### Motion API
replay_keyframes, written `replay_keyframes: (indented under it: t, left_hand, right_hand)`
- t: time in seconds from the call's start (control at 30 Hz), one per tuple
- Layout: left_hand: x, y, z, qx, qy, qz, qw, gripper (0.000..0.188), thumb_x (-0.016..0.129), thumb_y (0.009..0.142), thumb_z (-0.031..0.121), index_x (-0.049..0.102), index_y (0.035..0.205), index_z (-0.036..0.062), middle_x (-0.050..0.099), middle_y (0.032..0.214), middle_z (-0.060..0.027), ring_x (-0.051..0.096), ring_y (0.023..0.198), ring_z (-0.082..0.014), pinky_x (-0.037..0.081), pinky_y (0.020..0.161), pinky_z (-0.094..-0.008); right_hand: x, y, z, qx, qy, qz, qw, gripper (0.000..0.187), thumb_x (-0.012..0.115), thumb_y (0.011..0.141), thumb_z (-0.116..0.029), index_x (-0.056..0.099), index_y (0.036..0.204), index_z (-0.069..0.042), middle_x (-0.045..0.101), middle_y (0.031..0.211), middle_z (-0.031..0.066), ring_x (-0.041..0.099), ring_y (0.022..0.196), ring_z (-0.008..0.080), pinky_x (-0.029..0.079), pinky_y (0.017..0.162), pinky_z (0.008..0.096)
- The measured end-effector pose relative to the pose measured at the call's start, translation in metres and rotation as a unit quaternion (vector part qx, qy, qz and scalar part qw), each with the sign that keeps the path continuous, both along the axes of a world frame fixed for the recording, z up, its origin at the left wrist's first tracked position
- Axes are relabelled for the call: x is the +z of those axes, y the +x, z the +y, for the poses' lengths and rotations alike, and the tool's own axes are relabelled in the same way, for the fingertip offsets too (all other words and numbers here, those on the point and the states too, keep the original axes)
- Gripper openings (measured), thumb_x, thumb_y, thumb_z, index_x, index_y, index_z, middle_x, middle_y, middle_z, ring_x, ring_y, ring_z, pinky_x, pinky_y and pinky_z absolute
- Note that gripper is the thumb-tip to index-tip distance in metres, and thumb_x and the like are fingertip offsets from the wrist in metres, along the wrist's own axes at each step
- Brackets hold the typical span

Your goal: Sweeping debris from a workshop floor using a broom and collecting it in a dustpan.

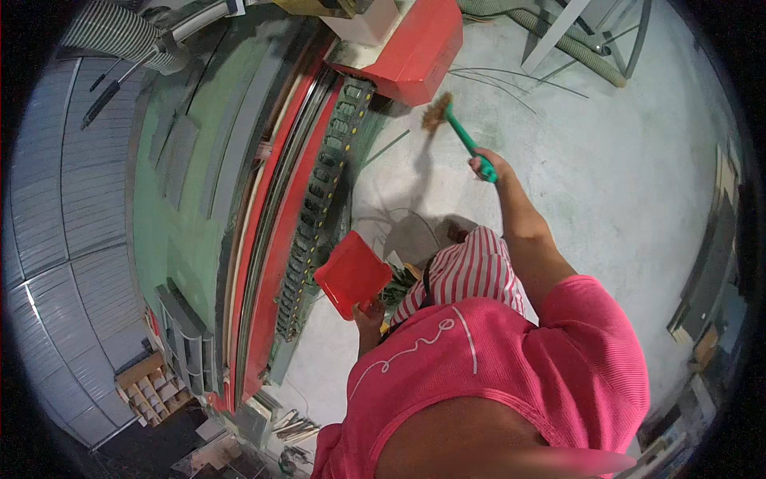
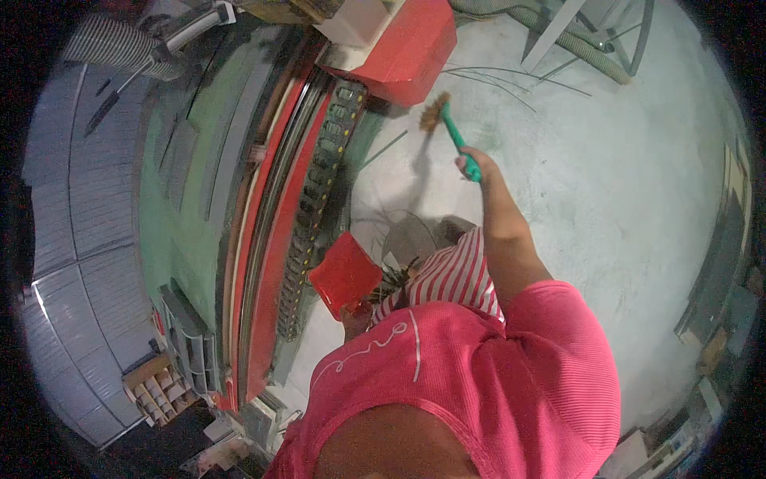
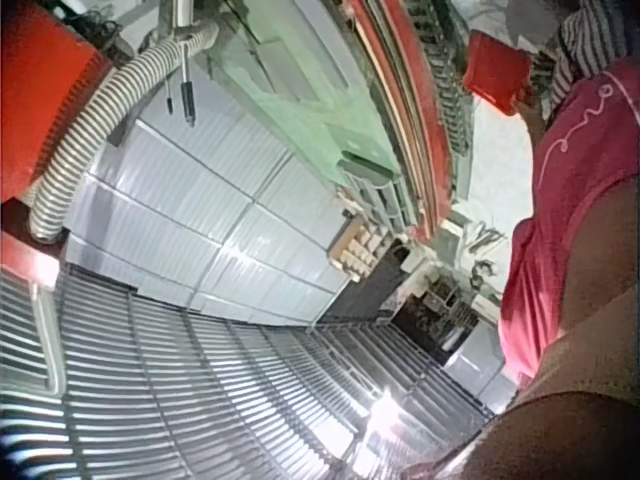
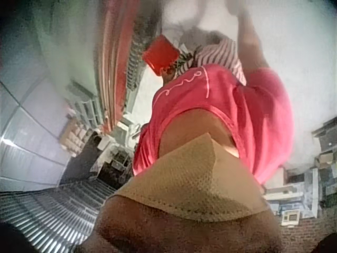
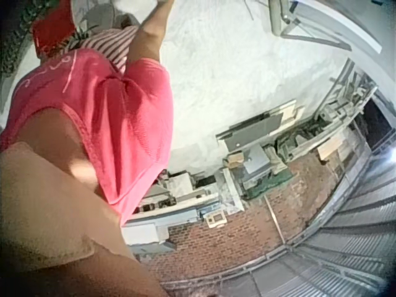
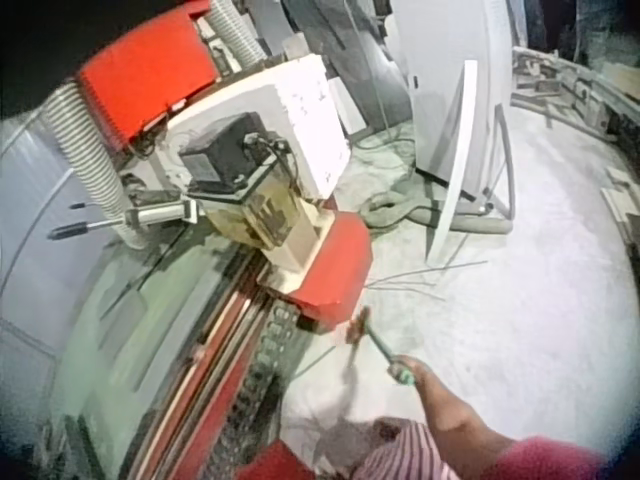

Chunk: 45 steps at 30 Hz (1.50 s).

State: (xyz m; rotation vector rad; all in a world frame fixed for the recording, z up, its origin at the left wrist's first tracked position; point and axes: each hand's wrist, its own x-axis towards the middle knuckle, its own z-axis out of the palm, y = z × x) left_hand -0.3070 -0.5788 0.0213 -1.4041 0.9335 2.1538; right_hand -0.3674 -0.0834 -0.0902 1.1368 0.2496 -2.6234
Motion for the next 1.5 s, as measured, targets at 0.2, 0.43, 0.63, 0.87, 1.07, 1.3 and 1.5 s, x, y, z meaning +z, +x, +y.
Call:
replay_keyframes:
  t: [0.2, 0.43, 0.63, 0.87, 1.07, 1.3, 1.5]
  left_hand:
    - [-0.039, -0.003, -0.021, -0.018, 0.056, 0.027, 0.998, 0.038, 0.052, 0.06, 0.035, 0.053, 0.081, 0.004, 0.057, 0.076, -0.0107, 0.053, 0.065, -0.0216, 0.041, 0.056, -0.0322]
    - [-0.035, -0.031, 0.004, 0.033, 0.083, 0.007, 0.996, 0.045, 0.052, 0.06, 0.036, 0.05, 0.092, 0.0037, 0.056, 0.082, -0.0128, 0.055, 0.067, -0.0239, 0.043, 0.059, -0.0326]
    - [-0.013, -0.032, 0.023, -0.063, 0.064, 0.053, 0.995, 0.044, 0.054, 0.061, 0.033, 0.049, 0.092, 0.0025, 0.055, 0.084, -0.0134, 0.055, 0.068, -0.0237, 0.044, 0.065, -0.0335]
    - [0.012, -0.016, 0.026, -0.076, 0.05, 0.069, 0.993, 0.039, 0.051, 0.063, 0.025, 0.05, 0.091, -0.0012, 0.055, 0.085, -0.0153, 0.054, 0.069, -0.0228, 0.043, 0.063, -0.0336]
    - [0.03, 0.01, 0.023, -0.064, 0.074, 0.08, 0.992, 0.045, 0.053, 0.062, 0.021, 0.044, 0.101, 0.002, 0.052, 0.091, -0.015, 0.053, 0.07, -0.0227, 0.046, 0.059, -0.0323]
    - [-0.009, 0.019, -0.04, -0.014, 0.056, -0.026, 0.998, 0.05, 0.053, 0.06, 0.029, 0.043, 0.102, 0.0039, 0.052, 0.086, -0.0152, 0.051, 0.068, -0.0237, 0.043, 0.057, -0.0306]
    - [0.015, -0.006, 0.03, -0.061, 0.005, 0.005, 0.998, 0.044, 0.046, 0.064, 0.028, 0.045, 0.099, 0.0011, 0.054, 0.085, -0.0146, 0.052, 0.067, -0.0232, 0.043, 0.054, -0.0325]
  right_hand:
    - [0.021, 0.11, -0.015, -0.089, -0.058, 0.02, 0.994, 0.024, 0.051, 0.074, -0.022, 0.036, 0.066, -0.005, 0.041, 0.053, 0.0006, 0.042, 0.041, 0.0068, 0.038, 0.034, 0.0161]
    - [0.123, 0.164, -0.059, -0.108, -0.069, -0.05, 0.99, 0.017, 0.052, 0.075, -0.015, 0.038, 0.071, -0.007, 0.04, 0.055, 0.0, 0.04, 0.041, 0.0056, 0.037, 0.034, 0.0158]
    - [0.109, 0.135, -0.073, -0.036, -0.094, -0.022, 0.995, 0.015, 0.052, 0.075, -0.013, 0.039, 0.075, -0.007, 0.042, 0.057, 0.0009, 0.041, 0.043, 0.0065, 0.039, 0.038, 0.0184]
    - [0.032, 0.009, -0.06, 0.052, -0.174, 0.042, 0.983, 0.018, 0.051, 0.075, -0.013, 0.036, 0.076, -0.004, 0.043, 0.06, 0.0037, 0.041, 0.042, 0.006, 0.037, 0.036, 0.0166]
    - [-0.034, -0.063, -0.007, 0.18, 0.036, 0.034, 0.982, 0.02, 0.051, 0.073, -0.014, 0.033, 0.079, -0.008, 0.043, 0.056, 0.0048, 0.043, 0.043, 0.011, 0.04, 0.038, 0.022]
    - [-0.025, -0.041, 0.044, 0.016, -0.044, 0.029, 0.998, 0.019, 0.049, 0.076, -0.013, 0.032, 0.08, -0.007, 0.042, 0.056, 0.004, 0.042, 0.044, 0.0075, 0.039, 0.038, 0.0177]
    - [-0.03, 0.062, 0.062, -0.109, -0.057, 0.081, 0.989, 0.022, 0.051, 0.075, -0.016, 0.035, 0.077, -0.003, 0.042, 0.056, 0.0028, 0.042, 0.044, 0.0066, 0.039, 0.037, 0.0159]
